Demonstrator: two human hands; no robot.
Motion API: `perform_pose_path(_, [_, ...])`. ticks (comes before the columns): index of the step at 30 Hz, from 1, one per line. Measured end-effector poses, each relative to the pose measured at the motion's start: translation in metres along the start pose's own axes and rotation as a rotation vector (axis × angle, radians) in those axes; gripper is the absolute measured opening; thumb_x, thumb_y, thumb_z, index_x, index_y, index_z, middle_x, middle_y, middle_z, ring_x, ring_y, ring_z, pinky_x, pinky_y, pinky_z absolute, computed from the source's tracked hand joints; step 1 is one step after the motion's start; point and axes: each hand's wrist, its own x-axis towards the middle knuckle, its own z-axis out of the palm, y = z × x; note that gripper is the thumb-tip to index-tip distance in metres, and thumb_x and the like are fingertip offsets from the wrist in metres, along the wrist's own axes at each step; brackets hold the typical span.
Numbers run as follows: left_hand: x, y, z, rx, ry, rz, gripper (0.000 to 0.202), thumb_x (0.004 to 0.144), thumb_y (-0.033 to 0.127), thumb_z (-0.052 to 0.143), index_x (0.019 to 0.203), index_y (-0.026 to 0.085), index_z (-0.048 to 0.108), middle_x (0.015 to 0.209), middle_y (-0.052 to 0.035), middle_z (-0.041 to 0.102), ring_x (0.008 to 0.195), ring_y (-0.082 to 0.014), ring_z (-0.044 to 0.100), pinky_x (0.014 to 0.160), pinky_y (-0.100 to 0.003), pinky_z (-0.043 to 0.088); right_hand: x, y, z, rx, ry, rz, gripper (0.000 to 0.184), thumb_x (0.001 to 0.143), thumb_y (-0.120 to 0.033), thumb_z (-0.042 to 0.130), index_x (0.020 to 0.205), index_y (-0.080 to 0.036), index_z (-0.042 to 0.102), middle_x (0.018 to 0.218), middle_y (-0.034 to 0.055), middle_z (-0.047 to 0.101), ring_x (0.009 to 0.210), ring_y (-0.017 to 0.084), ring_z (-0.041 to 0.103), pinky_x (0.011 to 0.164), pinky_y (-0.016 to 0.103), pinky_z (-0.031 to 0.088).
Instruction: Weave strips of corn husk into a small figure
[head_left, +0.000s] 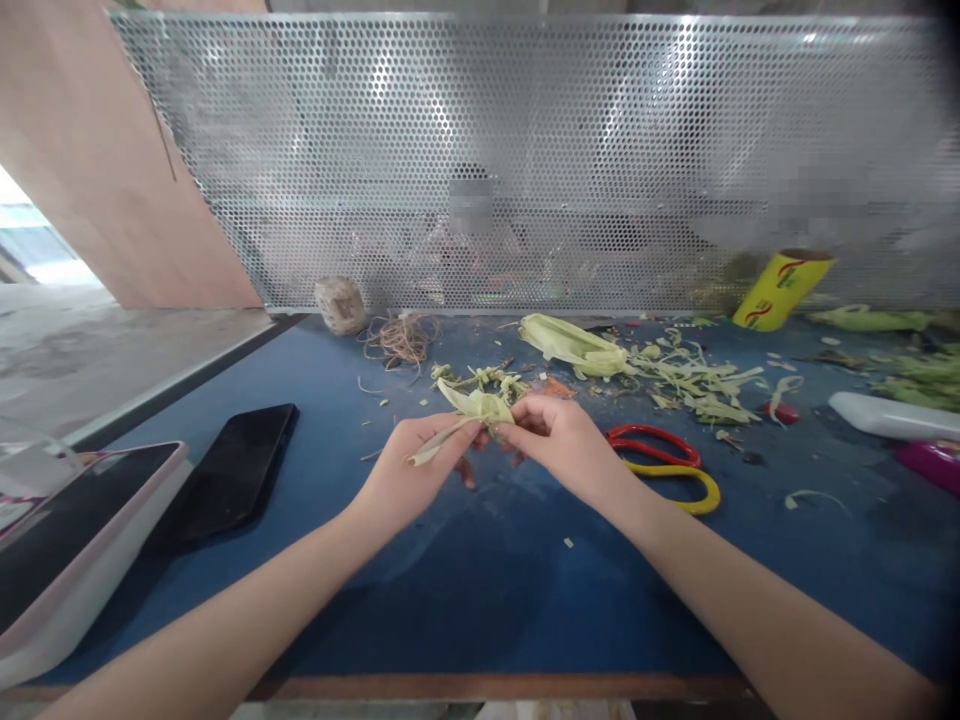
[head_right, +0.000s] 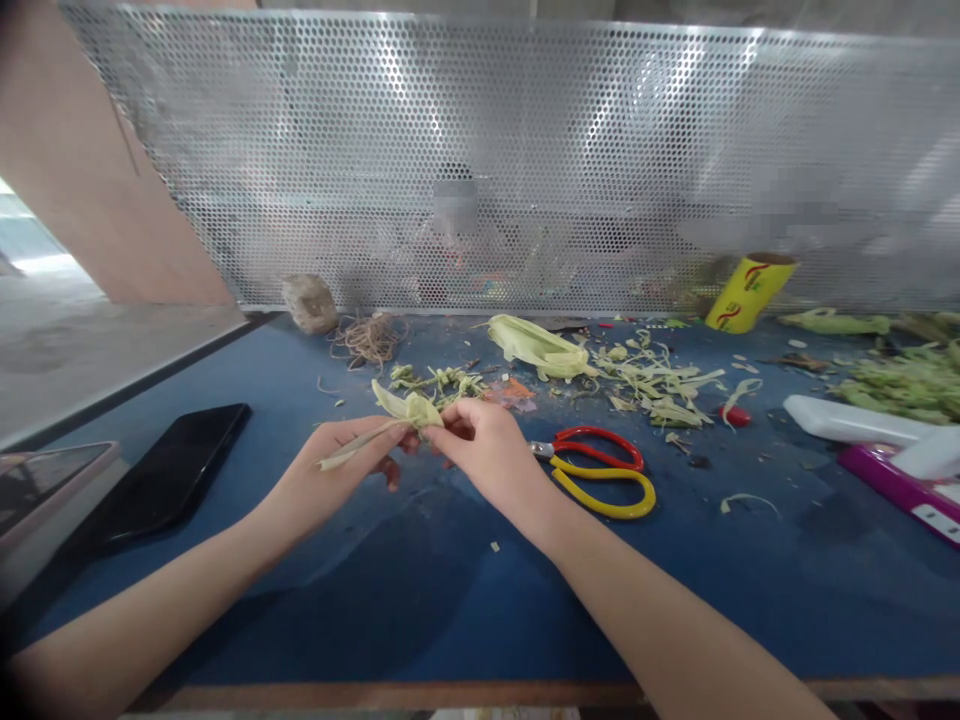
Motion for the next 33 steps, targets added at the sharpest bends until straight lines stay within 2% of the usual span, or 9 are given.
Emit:
perform_pose_path(7, [0.004, -0.004, 0.000, -0.298, 0.044, -0.070, 0.019, 0.073, 0.028, 0.059, 0.065, 0.012, 0.064, 0.068, -0.0028, 0.058, 0.066, -0.0138, 0.051, 0.050, -0.022, 0.045, -0.002, 0.005, 0.004, 0.284, -0.151, 0.119, 0.016, 0.066, -0.024, 0.064, 0.077, -0.015, 0.057, 0.075, 0.0007, 0.059, 0.062, 0.009, 0.056, 0.062, 0.026, 0.049])
perform_pose_path(11, [0.005, -0.005, 0.000, -0.410, 0.051, -0.140, 0.017, 0.070, 0.027, 0.062, 0.067, 0.011, 0.065, 0.068, -0.0029, 0.059, 0.063, -0.0122, 0.053, 0.049, -0.022, 0.044, -0.002, 0.004, 0.003, 0.116, -0.132, 0.005, 0.015, 0.065, -0.017, 0.063, 0.078, -0.016, 0.056, 0.074, 0.0013, 0.061, 0.066, 0.011, 0.058, 0.067, 0.027, 0.048])
perform_pose_path(15, [0.005, -0.004, 0.001, -0.474, 0.054, -0.190, 0.016, 0.067, 0.027, 0.065, 0.066, 0.011, 0.065, 0.064, -0.0021, 0.059, 0.057, -0.0103, 0.052, 0.047, -0.021, 0.043, -0.002, 0.002, 0.002, -0.027, -0.064, -0.063, 0.007, 0.067, -0.018, 0.060, 0.066, -0.017, 0.053, 0.061, -0.0027, 0.055, 0.058, 0.010, 0.054, 0.060, 0.024, 0.044])
perform_pose_path(20, [0.006, -0.003, -0.003, -0.450, 0.063, -0.147, 0.015, 0.068, 0.027, 0.065, 0.064, 0.012, 0.064, 0.066, -0.0015, 0.058, 0.062, -0.0108, 0.051, 0.049, -0.020, 0.042, -0.002, 0.001, -0.004, -0.225, -0.023, -0.143, 0.011, 0.068, -0.019, 0.059, 0.060, -0.018, 0.052, 0.056, -0.0038, 0.051, 0.052, 0.009, 0.047, 0.052, 0.021, 0.039])
perform_pose_path(26, [0.006, -0.003, -0.005, -0.353, 0.087, -0.052, 0.018, 0.071, 0.030, 0.061, 0.066, 0.013, 0.063, 0.069, -0.0021, 0.056, 0.069, -0.0133, 0.050, 0.052, -0.022, 0.041, 0.000, -0.002, -0.011, -0.226, -0.028, -0.135, 0.010, 0.069, -0.023, 0.059, 0.063, -0.018, 0.054, 0.060, -0.0008, 0.058, 0.056, 0.011, 0.053, 0.055, 0.023, 0.041])
perform_pose_path(30, [0.004, -0.003, -0.001, -0.253, 0.014, -0.054, 0.019, 0.067, 0.028, 0.065, 0.081, 0.015, 0.064, 0.075, -0.0016, 0.059, 0.068, -0.0127, 0.051, 0.054, -0.022, 0.041, -0.005, -0.006, -0.006, -0.235, -0.063, -0.186, 0.010, 0.071, -0.020, 0.055, 0.062, -0.018, 0.050, 0.057, -0.0035, 0.050, 0.053, 0.009, 0.047, 0.051, 0.020, 0.038])
perform_pose_path(33, [0.003, -0.003, 0.001, -0.222, -0.037, -0.016, 0.026, 0.060, 0.022, 0.071, 0.084, 0.016, 0.064, 0.076, -0.0016, 0.063, 0.073, -0.0143, 0.055, 0.066, -0.024, 0.043, -0.010, -0.009, -0.001, -0.285, -0.095, -0.233, 0.011, 0.071, -0.014, 0.052, 0.061, -0.017, 0.048, 0.057, -0.0044, 0.048, 0.055, 0.008, 0.046, 0.052, 0.019, 0.036])
